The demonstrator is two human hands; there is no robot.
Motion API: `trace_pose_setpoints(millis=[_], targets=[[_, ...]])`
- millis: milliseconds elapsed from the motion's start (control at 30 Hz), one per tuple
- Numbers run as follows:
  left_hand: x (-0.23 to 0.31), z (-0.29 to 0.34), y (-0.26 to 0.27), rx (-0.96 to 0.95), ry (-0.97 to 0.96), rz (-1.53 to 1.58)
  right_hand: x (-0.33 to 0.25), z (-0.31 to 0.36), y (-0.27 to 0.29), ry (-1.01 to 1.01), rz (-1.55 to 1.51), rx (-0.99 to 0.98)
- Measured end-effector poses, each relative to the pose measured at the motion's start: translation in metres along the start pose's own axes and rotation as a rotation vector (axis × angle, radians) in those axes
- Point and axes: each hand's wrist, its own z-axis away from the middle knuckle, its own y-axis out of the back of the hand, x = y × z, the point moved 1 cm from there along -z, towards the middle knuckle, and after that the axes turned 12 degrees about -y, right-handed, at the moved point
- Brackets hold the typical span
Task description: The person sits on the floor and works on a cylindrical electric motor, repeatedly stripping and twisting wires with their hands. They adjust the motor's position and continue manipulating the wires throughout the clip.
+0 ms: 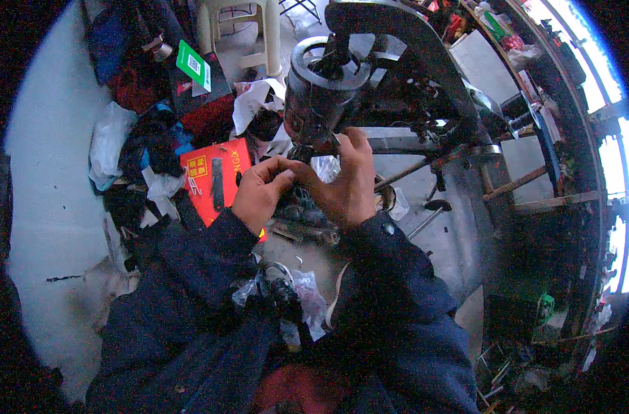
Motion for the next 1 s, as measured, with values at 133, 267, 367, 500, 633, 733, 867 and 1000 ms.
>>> trace_pose_setpoints(millis=[133, 267, 367, 500, 633, 733, 867, 1000], targets=[[0.002, 0.001, -0.002, 0.03, -0.005, -0.037, -0.007, -0.004, -0.016, -0.015, 0.103, 0.085], [0.005, 0.002, -0.005, 0.07, 0.015, 0.055, -0.003, -0.003, -0.02, -0.089, 0.118, 0.124], [0.005, 0.0, -0.004, 0.036, 0.005, 0.02, 0.003, -0.003, -0.018, -0.115, 0.047, 0.118], [0.002, -0.001, -0.001, 0.024, -0.002, 0.013, 0.007, 0.0, -0.017, -0.117, -0.061, 0.124], [0.0, 0.0, -0.001, 0.038, -0.011, 0.03, 0.008, 0.001, -0.013, -0.108, -0.262, 0.159], [0.001, -0.001, 0.0, 0.028, -0.008, 0.017, 0.015, 0.002, -0.001, -0.18, -0.329, 0.089], [0.003, 0.0, 0.002, 0.015, -0.038, -0.01, 0.033, 0.001, 0.02, -0.312, -0.512, 0.139], [0.002, -0.001, 0.001, 0.02, -0.02, -0.009, 0.053, -0.004, 0.052, -0.32, -0.688, 0.353]])
